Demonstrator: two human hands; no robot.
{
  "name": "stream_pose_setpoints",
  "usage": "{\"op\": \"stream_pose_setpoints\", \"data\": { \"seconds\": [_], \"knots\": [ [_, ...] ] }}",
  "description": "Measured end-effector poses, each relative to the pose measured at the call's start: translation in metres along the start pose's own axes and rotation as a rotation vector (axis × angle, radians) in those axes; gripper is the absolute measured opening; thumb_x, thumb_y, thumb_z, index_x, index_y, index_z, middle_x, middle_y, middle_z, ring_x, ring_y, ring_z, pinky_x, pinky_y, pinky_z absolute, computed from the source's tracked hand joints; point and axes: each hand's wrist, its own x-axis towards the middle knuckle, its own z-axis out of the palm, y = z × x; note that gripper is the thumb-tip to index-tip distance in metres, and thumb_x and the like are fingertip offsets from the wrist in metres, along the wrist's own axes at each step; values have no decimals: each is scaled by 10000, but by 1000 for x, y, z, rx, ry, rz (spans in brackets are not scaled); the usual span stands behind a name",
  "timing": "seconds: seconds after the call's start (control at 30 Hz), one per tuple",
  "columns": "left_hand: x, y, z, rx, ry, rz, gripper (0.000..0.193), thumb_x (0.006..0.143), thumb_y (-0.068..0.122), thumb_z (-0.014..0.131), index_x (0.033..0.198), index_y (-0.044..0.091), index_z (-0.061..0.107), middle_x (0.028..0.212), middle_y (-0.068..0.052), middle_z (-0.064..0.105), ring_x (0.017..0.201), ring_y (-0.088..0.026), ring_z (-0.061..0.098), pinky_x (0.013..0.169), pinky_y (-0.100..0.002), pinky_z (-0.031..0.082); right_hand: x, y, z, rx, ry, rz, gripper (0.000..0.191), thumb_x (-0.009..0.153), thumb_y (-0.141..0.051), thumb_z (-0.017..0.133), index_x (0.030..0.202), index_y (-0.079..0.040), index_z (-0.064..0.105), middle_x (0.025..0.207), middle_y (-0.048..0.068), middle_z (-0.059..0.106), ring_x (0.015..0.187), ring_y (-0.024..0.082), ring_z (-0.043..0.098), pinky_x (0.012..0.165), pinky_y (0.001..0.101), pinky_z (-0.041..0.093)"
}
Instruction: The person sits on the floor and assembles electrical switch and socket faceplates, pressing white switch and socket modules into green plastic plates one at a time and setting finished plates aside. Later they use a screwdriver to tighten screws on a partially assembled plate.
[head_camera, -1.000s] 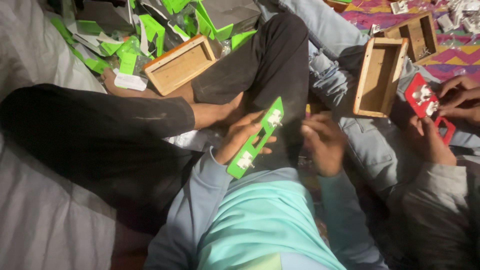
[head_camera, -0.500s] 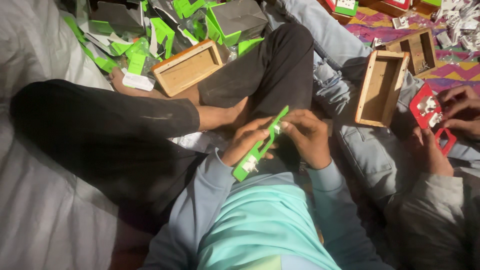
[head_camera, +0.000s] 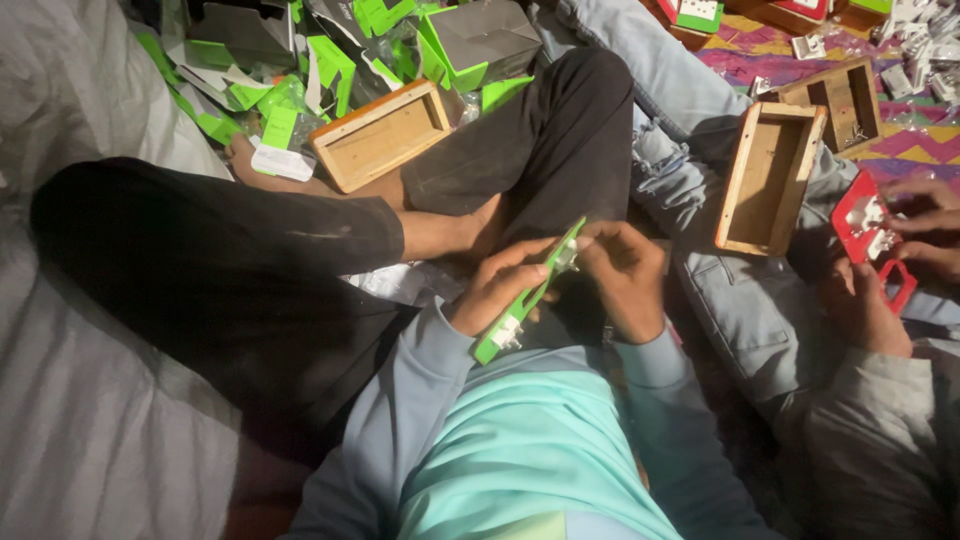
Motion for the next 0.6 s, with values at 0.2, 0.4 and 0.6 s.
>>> {"op": "stream_pose_setpoints", "data": {
  "seconds": [0.2, 0.4, 0.6],
  "knots": [
    [2, -3, 1, 65, 30, -39, 557, 971, 233, 606, 1490, 47, 526, 1159, -95, 667, 953, -185, 696, 678, -272, 566, 4, 0, -9, 50, 0, 43, 114, 987, -27, 679, 1064, 57, 664, 943, 57, 710, 829, 94, 659, 748, 235, 543],
    [2, -7, -1, 111, 37, -30, 559, 979, 233, 617, 1502, 45, 552, 1079, -118, 690, 858, -187, 668, 661, -262, 544, 6, 0, -11, 7, -34, 45, 121, 944, 9, 652, 1054, 54, 672, 944, 63, 722, 834, 96, 667, 759, 242, 547],
    [3, -8, 0, 77, 27, -12, 547, 962, 230, 622, 1475, 56, 548, 1098, -76, 681, 899, -156, 688, 661, -258, 547, 7, -1, -12, 21, -66, 36, 147, 905, 11, 673, 1044, 56, 651, 913, 66, 710, 815, 96, 665, 729, 236, 548]
  ]
}}
